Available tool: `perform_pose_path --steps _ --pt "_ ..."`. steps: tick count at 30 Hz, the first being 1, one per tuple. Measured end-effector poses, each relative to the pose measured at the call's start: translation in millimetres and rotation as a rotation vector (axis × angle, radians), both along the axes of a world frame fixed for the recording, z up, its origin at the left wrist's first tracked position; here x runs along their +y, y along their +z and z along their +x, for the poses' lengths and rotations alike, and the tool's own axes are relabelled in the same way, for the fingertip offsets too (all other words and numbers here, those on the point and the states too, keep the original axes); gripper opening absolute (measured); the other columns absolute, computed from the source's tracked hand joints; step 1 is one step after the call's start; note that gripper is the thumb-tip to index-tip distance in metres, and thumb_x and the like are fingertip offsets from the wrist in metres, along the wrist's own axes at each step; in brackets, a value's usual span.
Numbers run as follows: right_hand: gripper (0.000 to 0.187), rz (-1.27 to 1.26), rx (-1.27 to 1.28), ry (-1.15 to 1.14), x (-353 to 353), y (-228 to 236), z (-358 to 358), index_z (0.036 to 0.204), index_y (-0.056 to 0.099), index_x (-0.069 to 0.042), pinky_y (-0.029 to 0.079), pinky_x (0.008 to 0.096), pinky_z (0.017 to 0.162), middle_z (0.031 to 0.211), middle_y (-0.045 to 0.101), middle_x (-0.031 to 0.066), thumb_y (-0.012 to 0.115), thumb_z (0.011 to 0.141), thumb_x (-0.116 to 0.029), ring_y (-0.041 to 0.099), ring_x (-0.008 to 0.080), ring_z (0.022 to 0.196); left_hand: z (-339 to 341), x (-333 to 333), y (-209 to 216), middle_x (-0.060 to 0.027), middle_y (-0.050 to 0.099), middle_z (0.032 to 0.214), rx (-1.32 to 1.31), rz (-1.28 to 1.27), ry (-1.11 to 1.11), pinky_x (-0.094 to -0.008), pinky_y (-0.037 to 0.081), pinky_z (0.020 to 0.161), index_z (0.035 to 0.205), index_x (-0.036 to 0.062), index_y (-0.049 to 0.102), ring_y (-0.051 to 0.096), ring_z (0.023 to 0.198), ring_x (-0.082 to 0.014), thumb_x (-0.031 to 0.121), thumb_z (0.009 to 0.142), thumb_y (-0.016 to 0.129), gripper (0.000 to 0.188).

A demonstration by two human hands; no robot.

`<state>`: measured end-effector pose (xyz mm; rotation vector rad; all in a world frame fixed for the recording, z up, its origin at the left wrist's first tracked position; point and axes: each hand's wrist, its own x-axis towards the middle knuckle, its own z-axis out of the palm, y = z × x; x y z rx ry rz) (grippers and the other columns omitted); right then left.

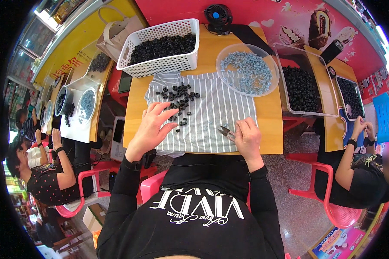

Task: The person sits at a table and repeatedly picks up small black plastic components from a pile on a striped cloth. They use a small pink-handled tool to manipulate or trim the components, then place them back onto the cloth. The process is repetitive and involves handling the items one at a time.

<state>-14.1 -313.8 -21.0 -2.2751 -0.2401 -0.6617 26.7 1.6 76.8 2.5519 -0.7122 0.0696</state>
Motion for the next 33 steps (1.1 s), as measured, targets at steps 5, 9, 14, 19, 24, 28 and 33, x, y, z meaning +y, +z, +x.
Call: perform_pose_path --steps 5,9,14,19,24,28,33 --pt "0.011 0.539 0.055 0.129 4.2 92.4 -28.7 0.094 0.065 0.007 0.045 0.0263 0.069 0.086 0.060 0.0058 0.064 0.083 0.012 0.057 0.0128 0.078 -14.5 24.1 -21.9 -0.0161 0.063 0.124 0.007 -0.053 0.118 -0.0452 0.043 0.097 0.118 0.0056 0.069 0.055 0.117 -0.0353 0.018 0.087 0.073 0.034" --pt "0.014 0.265 0.368 0.522 -42.0 240.5 -80.0 0.092 0.065 0.006 0.049 0.0282 0.069 0.087 0.063 0.0108 0.070 0.079 0.007 0.062 0.0173 0.077 -9.2 34.7 -34.0 -0.0159 0.064 0.120 -0.041 -0.026 0.197 -0.0446 0.044 0.092 0.114 0.0045 0.070 0.056 0.113 -0.0354 0.017 0.088 0.071 0.030" --pt "0.012 -0.409 0.454 0.687 -60.0 289.2 -52.2 0.091 0.065 0.005 0.048 0.0281 0.067 0.085 0.063 0.0106 0.069 0.080 0.007 0.062 0.0174 0.076 -7.2 33.0 -32.7 -0.0142 0.065 0.118 -0.162 0.050 0.254 -0.0448 0.043 0.091 0.113 0.0045 0.069 0.057 0.111 -0.0344 0.017 0.087 0.070 0.028" --pt "0.011 -0.566 0.518 0.630 -60.8 280.1 -34.6 0.090 0.065 0.004 0.048 0.0280 0.066 0.083 0.062 0.0104 0.069 0.080 0.006 0.062 0.0176 0.074 -10.3 39.6 -47.7 -0.0139 0.065 0.116 -0.119 0.049 0.297 -0.0452 0.044 0.092 0.113 0.0048 0.070 0.057 0.111 -0.0339 0.014 0.085 0.071 0.029" --pt "0.009 -0.596 0.524 0.627 -55.3 278.7 -30.3 0.089 0.066 0.003 0.047 0.0278 0.065 0.081 0.061 0.0102 0.068 0.081 0.006 0.062 0.0178 0.073 -14.1 41.8 -51.2 -0.0143 0.063 0.119 -0.094 0.037 0.266 -0.0459 0.044 0.094 0.116 0.0049 0.068 0.055 0.113 -0.0342 0.011 0.085 0.070 0.031" --pt "0.008 -0.598 0.527 0.621 -51.7 285.5 -38.2 0.088 0.066 0.002 0.047 0.0278 0.064 0.079 0.061 0.0101 0.068 0.082 0.006 0.061 0.0179 0.072 -6.1 29.8 -52.0 -0.0145 0.060 0.124 -0.089 0.041 0.267 -0.0473 0.044 0.095 0.121 0.0067 0.066 0.052 0.116 -0.0360 0.008 0.087 0.067 0.034" --pt "0.007 -0.454 0.503 0.727 -43.3 312.8 -61.7 0.087 0.066 0.002 0.047 0.0277 0.063 0.077 0.060 0.0099 0.067 0.082 0.006 0.061 0.0181 0.070 -3.0 25.0 -53.5 -0.0142 0.060 0.124 -0.109 0.184 0.315 -0.0480 0.044 0.096 0.114 0.0055 0.069 0.052 0.117 -0.0373 0.007 0.083 0.068 0.030"
